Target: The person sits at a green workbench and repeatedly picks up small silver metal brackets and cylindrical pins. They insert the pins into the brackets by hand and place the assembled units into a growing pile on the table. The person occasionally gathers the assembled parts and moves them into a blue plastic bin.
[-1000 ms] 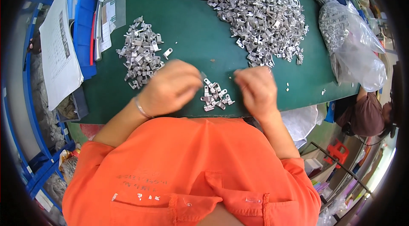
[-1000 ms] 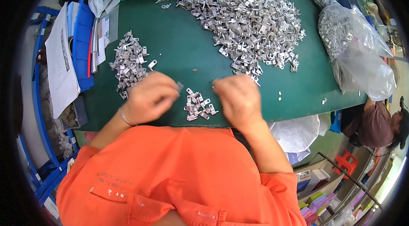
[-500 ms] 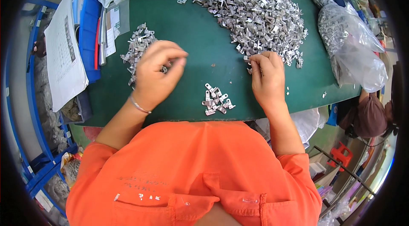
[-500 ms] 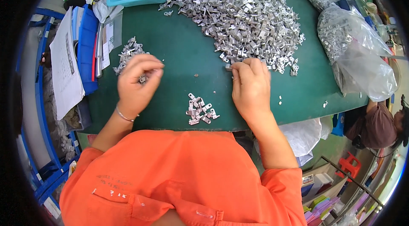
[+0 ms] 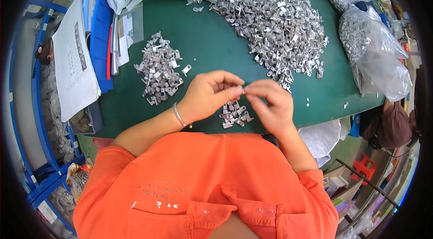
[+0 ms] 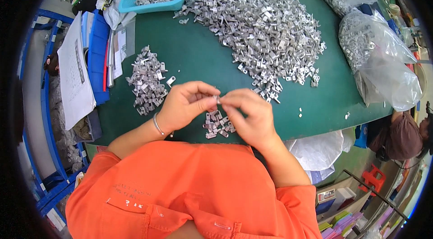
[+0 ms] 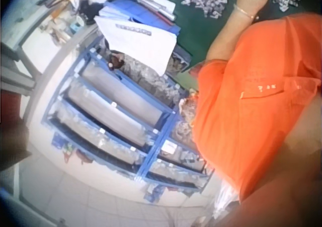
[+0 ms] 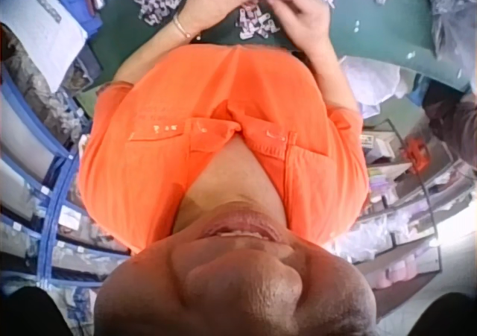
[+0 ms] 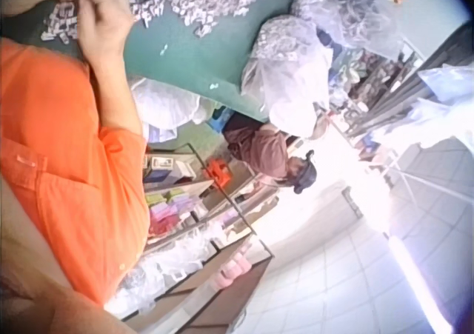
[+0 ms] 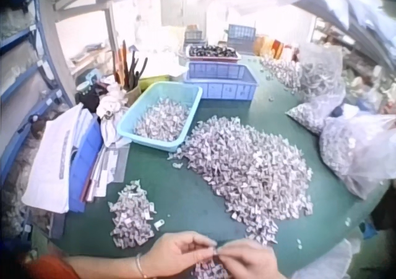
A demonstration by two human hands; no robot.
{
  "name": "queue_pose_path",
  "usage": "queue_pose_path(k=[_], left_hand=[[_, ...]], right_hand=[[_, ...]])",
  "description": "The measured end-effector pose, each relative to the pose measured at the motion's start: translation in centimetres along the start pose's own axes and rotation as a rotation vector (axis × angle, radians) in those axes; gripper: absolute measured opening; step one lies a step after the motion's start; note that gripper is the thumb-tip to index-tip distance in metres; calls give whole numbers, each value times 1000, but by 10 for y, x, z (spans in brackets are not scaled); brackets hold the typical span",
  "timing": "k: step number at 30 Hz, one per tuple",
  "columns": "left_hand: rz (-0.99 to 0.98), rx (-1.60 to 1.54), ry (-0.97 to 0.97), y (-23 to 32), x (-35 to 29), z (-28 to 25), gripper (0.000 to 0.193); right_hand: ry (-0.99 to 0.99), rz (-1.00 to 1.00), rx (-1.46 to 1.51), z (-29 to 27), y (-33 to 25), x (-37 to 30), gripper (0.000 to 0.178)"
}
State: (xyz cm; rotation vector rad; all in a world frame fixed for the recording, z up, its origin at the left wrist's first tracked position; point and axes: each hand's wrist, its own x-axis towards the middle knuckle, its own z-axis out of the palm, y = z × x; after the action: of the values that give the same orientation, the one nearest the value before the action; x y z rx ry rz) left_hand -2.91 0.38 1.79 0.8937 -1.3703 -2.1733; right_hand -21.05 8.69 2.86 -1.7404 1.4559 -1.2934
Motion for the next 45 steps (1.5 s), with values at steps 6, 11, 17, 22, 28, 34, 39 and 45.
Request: queue_pose_path(k=[6, 11, 17, 22, 28, 34, 39, 45], left_hand=[[889, 991, 243, 21, -19, -32, 19], [732, 1291, 702, 28, -36, -80, 15], [823, 1155, 798, 24, -33, -69, 15], [859, 947, 525, 22, -13, -42, 17], [802, 823, 206, 18, 4, -11, 18], [604, 693, 185, 9, -2, -11, 16], [514, 604, 180, 8, 0, -9, 18], [81, 22, 59, 14, 7, 1, 29]], right_hand=[[52, -188, -393, -6, 13, 7, 25], [256, -117, -728, -14, 36, 38, 15], [327, -38, -548, -8, 45, 52, 8], [275, 43, -516, -8, 37, 45, 10], [139, -18, -711, -15, 42, 46, 24], [214, 59, -655, -20, 42, 46, 8], [300, 411, 16, -16, 27, 41, 5], [199, 720, 895, -14, 10, 33, 11]])
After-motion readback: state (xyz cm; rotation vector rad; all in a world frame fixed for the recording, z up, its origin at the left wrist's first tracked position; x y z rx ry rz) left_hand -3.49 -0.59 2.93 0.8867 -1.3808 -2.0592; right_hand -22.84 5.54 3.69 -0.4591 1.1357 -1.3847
